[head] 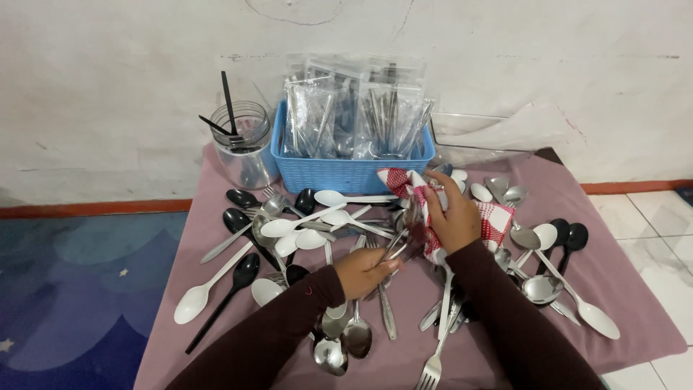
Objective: Cleaning metal spoons and forks with a cloth and placing them into individual plastic bags.
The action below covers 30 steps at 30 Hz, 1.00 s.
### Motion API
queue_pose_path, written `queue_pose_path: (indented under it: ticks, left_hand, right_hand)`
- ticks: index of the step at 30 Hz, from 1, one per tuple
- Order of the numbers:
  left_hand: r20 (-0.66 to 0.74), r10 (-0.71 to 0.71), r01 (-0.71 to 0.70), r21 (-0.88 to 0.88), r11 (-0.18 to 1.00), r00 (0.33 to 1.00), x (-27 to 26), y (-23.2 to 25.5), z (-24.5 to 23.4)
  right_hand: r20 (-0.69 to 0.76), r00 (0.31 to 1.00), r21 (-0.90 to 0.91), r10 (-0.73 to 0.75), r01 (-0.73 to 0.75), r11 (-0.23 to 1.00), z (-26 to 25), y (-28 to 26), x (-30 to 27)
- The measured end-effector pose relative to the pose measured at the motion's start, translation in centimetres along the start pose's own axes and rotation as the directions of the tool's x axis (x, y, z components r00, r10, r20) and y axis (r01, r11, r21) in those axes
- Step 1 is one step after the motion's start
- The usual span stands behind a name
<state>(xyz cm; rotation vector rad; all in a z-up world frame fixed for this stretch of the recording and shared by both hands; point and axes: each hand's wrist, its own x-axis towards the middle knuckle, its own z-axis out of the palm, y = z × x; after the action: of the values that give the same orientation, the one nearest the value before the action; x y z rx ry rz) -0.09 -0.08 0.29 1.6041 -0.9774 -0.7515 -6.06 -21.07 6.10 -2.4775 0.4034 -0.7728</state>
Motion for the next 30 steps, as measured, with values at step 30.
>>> queue_pose_path:
  ticks: [30]
  left_hand:
    - [-0.232, 0.033, -0.179, -0.643, 0.745, 0.972, 1.1, -3.8, 0.8]
  right_hand:
    - [0.288, 0.958, 0.932, -0.005, -0.279, 0.230, 5.0, 4.1, 0.3]
